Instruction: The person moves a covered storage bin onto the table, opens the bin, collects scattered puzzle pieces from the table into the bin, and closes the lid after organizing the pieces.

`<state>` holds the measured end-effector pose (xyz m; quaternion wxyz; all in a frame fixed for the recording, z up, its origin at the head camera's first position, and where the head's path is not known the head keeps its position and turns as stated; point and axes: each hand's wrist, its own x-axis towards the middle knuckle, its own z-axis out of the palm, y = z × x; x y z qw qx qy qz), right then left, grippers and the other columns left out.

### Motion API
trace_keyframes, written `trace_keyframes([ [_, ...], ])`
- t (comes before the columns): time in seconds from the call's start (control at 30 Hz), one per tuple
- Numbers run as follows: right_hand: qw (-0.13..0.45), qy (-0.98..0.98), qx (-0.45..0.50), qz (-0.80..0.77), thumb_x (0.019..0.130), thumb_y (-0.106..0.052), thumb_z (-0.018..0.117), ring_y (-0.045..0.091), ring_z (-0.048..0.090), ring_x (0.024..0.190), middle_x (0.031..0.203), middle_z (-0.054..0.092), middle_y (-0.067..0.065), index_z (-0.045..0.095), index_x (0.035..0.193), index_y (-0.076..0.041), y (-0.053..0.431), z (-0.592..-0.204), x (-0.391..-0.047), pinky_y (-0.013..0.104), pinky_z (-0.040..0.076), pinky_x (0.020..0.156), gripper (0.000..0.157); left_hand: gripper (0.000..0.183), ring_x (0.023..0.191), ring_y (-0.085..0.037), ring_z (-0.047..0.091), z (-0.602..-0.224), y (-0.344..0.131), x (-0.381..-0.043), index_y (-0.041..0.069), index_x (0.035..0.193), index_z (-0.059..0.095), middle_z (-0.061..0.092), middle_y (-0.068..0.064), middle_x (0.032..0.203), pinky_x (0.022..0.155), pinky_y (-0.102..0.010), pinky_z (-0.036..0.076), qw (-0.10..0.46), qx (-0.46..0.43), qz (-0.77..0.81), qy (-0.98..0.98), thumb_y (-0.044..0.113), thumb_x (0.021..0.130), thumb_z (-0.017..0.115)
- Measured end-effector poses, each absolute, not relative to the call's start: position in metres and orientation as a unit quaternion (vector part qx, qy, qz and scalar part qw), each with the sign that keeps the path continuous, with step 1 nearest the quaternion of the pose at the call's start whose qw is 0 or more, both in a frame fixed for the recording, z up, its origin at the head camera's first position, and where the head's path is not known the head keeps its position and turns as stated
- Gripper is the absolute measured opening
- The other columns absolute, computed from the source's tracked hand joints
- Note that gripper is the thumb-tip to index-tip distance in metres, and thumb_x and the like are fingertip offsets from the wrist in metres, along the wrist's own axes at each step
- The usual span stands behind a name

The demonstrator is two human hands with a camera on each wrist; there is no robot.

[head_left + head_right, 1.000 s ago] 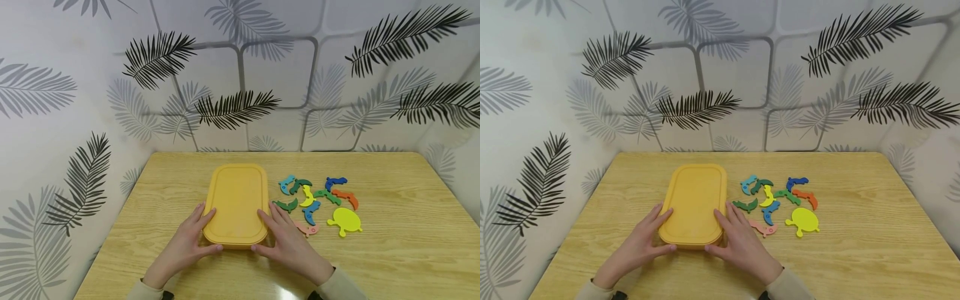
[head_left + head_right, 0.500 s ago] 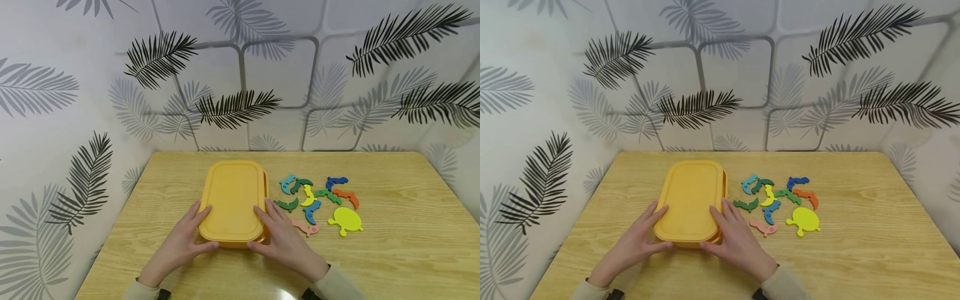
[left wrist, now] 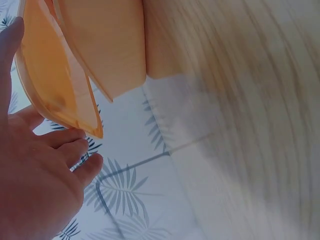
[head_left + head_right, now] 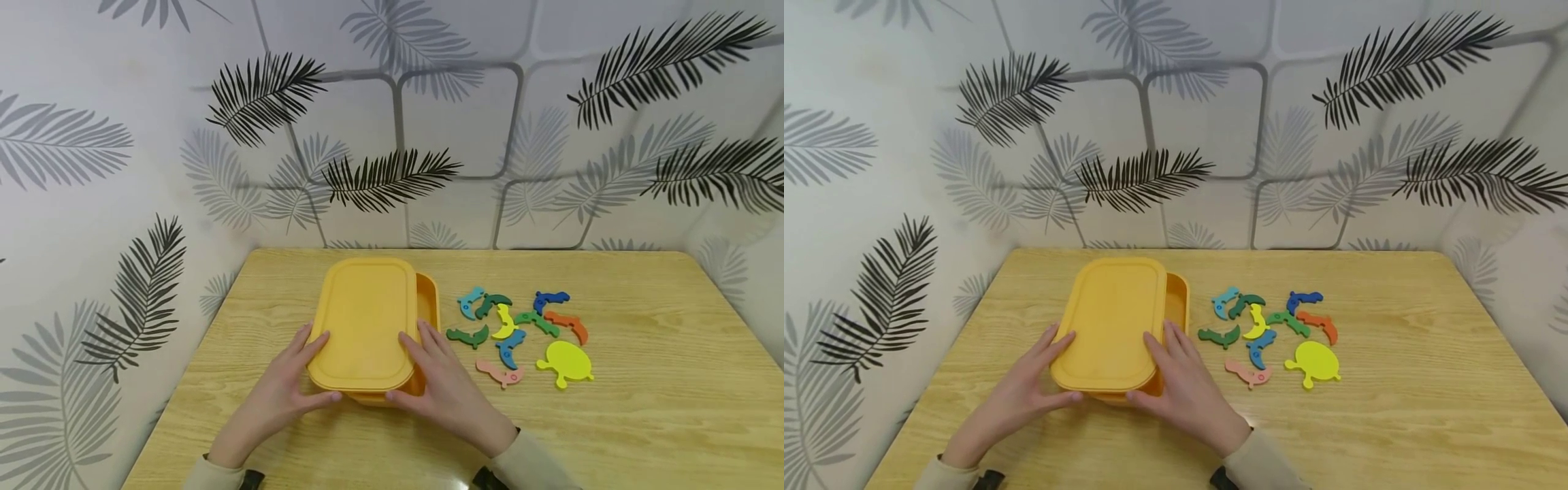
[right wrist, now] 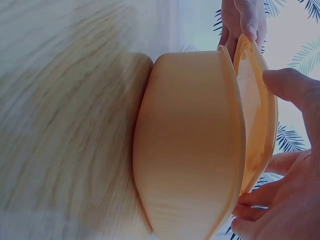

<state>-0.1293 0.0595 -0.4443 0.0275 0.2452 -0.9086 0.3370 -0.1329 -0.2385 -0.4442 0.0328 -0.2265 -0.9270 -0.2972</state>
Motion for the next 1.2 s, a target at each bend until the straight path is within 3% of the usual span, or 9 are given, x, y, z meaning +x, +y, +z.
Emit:
trace_keyframes([
  [0.73,0.009,-0.903,0.258,0.343,0.084,-0.058,0.07,0.032,0.013,0.148,0.161,0.015,0.019,0.038,0.153,-0.011,0.026,-0.441,-0.138,0.053,0.027,0.112,0.09,0.093,0.142,-0.045,0.024,-0.442,-0.266,-0.129,0.01,0.153,0.038,0.018,-0.024,0.159,0.106,-0.063,0.029,0.014,-0.177,-0.326,-0.928,0.044,0.078,0.082],
  [1.2,0.005,-0.902,0.267,0.339,0.085,-0.058,0.068,0.035,0.014,0.147,0.159,0.016,0.024,0.038,0.153,-0.009,0.006,-0.441,-0.143,0.052,0.026,0.113,0.089,0.099,0.146,-0.045,0.011,-0.446,-0.276,-0.128,0.01,0.155,0.031,0.01,-0.021,0.162,0.106,-0.066,0.025,0.019,-0.161,-0.34,-0.926,0.039,0.077,0.084],
])
